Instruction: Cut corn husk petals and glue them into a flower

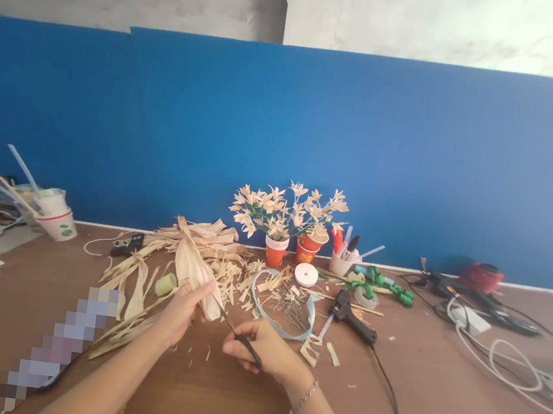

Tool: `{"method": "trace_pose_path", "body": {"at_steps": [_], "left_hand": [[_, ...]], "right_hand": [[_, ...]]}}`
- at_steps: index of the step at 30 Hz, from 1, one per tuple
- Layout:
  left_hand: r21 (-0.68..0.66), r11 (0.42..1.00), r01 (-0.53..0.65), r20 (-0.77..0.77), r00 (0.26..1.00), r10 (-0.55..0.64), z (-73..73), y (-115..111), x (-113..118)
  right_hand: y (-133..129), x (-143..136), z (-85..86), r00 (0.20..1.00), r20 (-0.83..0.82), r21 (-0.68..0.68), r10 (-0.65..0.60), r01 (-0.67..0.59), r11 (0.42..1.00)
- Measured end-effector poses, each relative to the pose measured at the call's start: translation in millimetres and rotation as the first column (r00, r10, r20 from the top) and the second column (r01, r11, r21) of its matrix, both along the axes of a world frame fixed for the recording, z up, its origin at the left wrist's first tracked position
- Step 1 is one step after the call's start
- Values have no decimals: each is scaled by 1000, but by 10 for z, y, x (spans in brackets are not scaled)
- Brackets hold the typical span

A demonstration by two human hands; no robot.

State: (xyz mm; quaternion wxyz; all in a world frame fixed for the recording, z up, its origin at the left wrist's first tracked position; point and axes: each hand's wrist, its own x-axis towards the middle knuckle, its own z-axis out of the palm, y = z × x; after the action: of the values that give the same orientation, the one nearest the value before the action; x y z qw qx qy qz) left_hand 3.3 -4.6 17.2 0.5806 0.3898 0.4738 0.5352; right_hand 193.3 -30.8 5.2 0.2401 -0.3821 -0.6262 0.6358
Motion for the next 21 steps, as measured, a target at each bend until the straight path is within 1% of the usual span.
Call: {"method": "trace_pose_path", "body": {"at_steps": [5, 11, 21], "left_hand": [[-7, 998, 70, -61, 996, -71, -28, 24, -47], [-11, 997, 79, -79, 994, -79, -53, 26, -63], [-16, 994, 107, -102, 989, -109, -86, 33, -75]], "right_hand": [[16, 28, -38, 999, 12, -8, 32, -32, 999], [12, 35, -46, 999, 30, -14, 36, -35, 999], [-12, 53, 46, 997, 66, -10, 51, -50, 999]]}}
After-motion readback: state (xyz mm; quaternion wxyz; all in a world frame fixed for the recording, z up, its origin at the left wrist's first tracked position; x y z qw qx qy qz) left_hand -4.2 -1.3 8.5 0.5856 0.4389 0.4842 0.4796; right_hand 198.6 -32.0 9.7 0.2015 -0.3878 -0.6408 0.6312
